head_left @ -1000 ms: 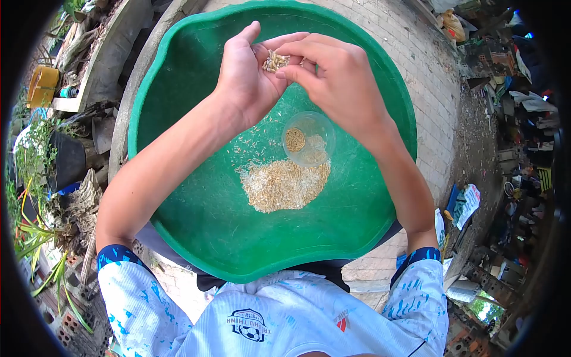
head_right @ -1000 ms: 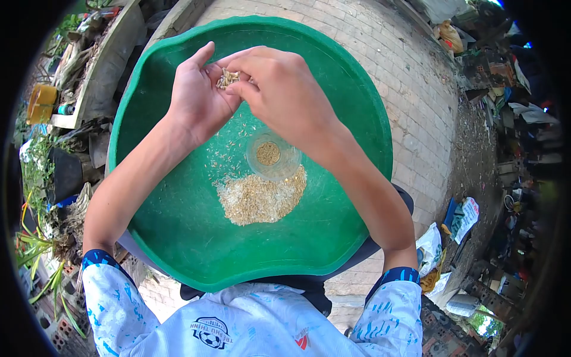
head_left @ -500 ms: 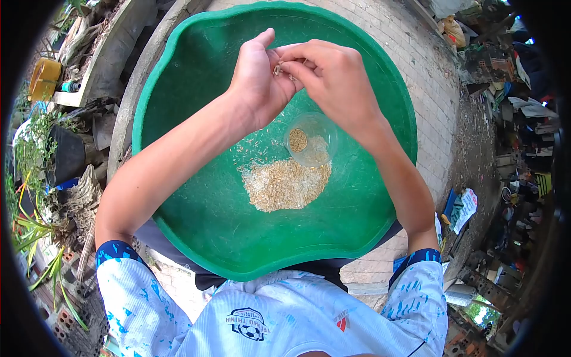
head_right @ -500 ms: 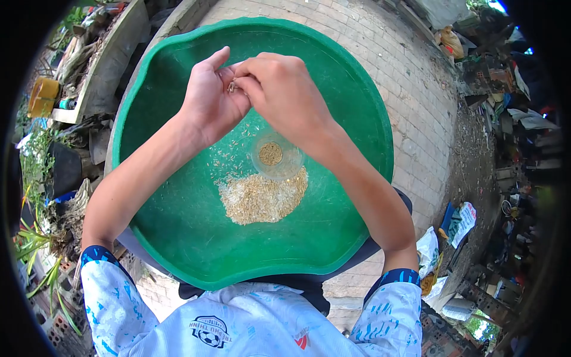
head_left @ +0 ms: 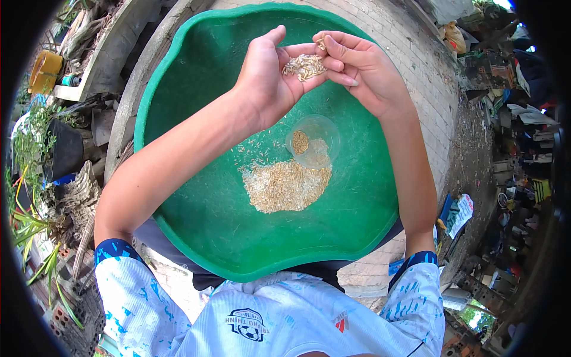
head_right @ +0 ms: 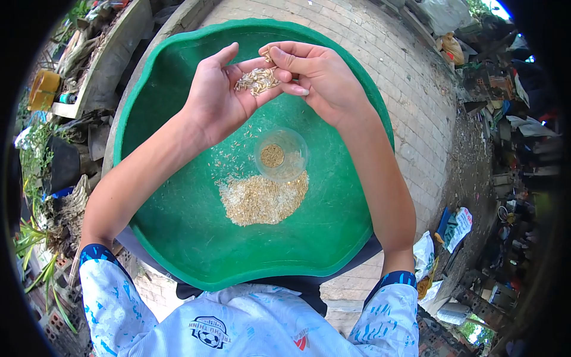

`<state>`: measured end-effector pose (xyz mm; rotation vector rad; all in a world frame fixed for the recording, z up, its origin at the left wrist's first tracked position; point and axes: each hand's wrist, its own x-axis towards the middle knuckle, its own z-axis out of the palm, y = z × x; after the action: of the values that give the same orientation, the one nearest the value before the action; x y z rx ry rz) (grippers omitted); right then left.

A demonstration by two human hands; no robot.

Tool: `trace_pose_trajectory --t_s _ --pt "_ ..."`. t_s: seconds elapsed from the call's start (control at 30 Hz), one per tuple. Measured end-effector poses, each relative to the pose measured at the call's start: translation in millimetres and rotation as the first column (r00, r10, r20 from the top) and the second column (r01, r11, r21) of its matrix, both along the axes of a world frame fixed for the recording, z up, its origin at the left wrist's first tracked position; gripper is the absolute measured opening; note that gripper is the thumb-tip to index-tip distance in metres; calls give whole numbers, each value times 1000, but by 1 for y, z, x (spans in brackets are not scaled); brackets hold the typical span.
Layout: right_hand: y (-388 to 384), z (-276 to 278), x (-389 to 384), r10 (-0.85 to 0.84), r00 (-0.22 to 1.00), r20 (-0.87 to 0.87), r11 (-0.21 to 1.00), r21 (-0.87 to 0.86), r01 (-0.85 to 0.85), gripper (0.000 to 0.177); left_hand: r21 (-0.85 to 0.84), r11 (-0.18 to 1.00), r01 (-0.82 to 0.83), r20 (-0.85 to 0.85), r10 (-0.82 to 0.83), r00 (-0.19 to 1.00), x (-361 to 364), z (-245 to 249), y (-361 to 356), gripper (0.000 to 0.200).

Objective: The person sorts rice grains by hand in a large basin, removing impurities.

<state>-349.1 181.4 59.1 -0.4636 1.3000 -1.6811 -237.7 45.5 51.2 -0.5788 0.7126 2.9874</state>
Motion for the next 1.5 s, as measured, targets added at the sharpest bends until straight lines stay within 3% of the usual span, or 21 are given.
trace_pose_trajectory --t_s 0.2,0.27,0.3,0.37,0.47,0.6,0.67,0.7,0.77,0.87,1.0,1.07,1.1,1.17,1.27,1.5 --pt "2 0 -1 24 999 -22 1000 -16 -25 24 6 1000 8 -26 -8 1000 -1 -2 -1 65" --pt "1 5 4 -21 979 -204 997 75 37 20 -5 1000 8 -11 -8 1000 0 -1 0 65" --pt "0 8 7 -22 978 -206 997 73 38 20 -13 1000 6 7 -6 1000 0 0 0 65" --pt "-1 10 12 -46 802 -595 958 203 205 15 -10 1000 -3 2 3 1000 -2 -2 -1 66" --pt "-3 5 13 -70 706 -704 967 127 223 13 -10 1000 -14 1 14 1000 -3 -8 -1 66" --pt "1 13 11 -48 786 -617 968 166 189 15 -17 1000 6 -18 -6 1000 -1 -7 -1 67" --pt "4 10 2 -37 976 -214 999 21 43 17 -15 1000 19 -27 -20 999 -1 -5 -1 68" --pt "6 8 -4 -40 975 -218 999 19 45 17 -11 999 30 -31 -30 999 0 -4 -1 68" --pt "8 6 -9 45 993 110 994 -108 -33 20 -15 999 37 -28 -37 999 1 -1 0 69" --pt "7 10 -7 30 972 235 993 -120 -2 21 -32 999 32 1 -32 999 2 2 1 69" --pt "9 8 -9 73 966 249 990 -134 -41 20 -52 998 19 20 -18 1000 2 2 3 69" --pt "8 9 -7 64 998 4 997 -51 -64 18 -33 999 28 17 -27 999 2 2 3 69" --pt "7 10 -5 62 998 2 997 -52 -62 18 -14 999 34 15 -33 999 1 2 3 68" --pt "5 13 1 -6 931 -365 995 90 42 17 -12 999 34 4 -34 999 1 0 2 68" --pt "6 12 1 -3 879 -477 987 142 80 17 -2 1000 23 -3 -23 1000 0 -3 1 68" --pt "8 12 -3 9 926 -378 996 87 26 18 13 999 33 -24 -33 999 0 -3 1 69"
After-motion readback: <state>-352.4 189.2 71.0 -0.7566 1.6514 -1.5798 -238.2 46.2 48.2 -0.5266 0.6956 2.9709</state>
